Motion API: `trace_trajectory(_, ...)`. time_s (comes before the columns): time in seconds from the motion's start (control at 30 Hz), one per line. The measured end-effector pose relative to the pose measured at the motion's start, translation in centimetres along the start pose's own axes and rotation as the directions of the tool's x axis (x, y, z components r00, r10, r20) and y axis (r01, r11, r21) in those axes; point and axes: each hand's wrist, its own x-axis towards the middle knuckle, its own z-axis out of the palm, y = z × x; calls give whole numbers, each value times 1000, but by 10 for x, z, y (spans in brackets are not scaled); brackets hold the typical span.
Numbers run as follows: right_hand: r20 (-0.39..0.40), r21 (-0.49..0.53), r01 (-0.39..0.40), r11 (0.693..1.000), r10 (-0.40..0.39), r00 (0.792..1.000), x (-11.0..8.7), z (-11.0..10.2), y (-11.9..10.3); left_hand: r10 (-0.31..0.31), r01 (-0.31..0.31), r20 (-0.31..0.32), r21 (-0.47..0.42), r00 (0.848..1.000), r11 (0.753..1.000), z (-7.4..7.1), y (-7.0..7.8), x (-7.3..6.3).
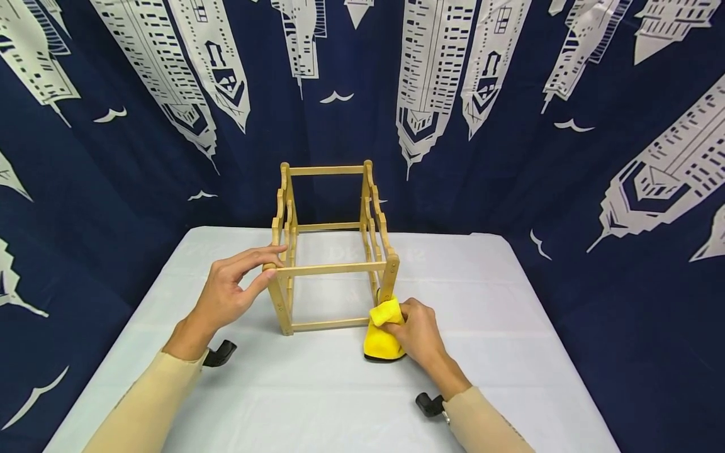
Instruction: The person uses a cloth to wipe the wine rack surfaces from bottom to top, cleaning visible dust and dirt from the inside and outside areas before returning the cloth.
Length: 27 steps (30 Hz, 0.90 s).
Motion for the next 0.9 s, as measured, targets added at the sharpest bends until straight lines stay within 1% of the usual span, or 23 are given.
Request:
trace_trajectory(0.1, -28, 15, 17, 1000, -17, 999, -2, -1, -3, 6, -6, 1, -8, 1000, 1000, 1, 0, 0)
trace_trajectory(0.23, -81, 33, 36, 999, -34, 996, -3, -4, -7, -10, 10, 11, -13, 1000, 1000, 1, 1, 0)
trace_trajectory(0.43, -147, 54, 52, 997, -43, 988, 1, -17, -20, -23, 23, 12, -15, 1000, 1000, 0, 1, 0)
trace_trajectory(0.57, -200, 65, 71, 995, -56, 978, 3, -25, -29, -22, 22, 13, -15, 1000, 1000, -1, 0, -1)
trace_trajectory(0.67, -271, 83, 105, 991, -79, 959, 6, -34, -39, -18, 19, 14, -14, 1000, 1000, -1, 0, -1)
trace_trajectory(0.8, -379, 128, 190, 973, -129, 917, 13, -49, -55, -17, 17, 15, -15, 1000, 1000, -2, 0, 0)
trace_trajectory(0.9, -430, 164, 242, 956, -151, 890, 18, -60, -66, -21, 21, 15, -18, 1000, 1000, -1, 0, 0)
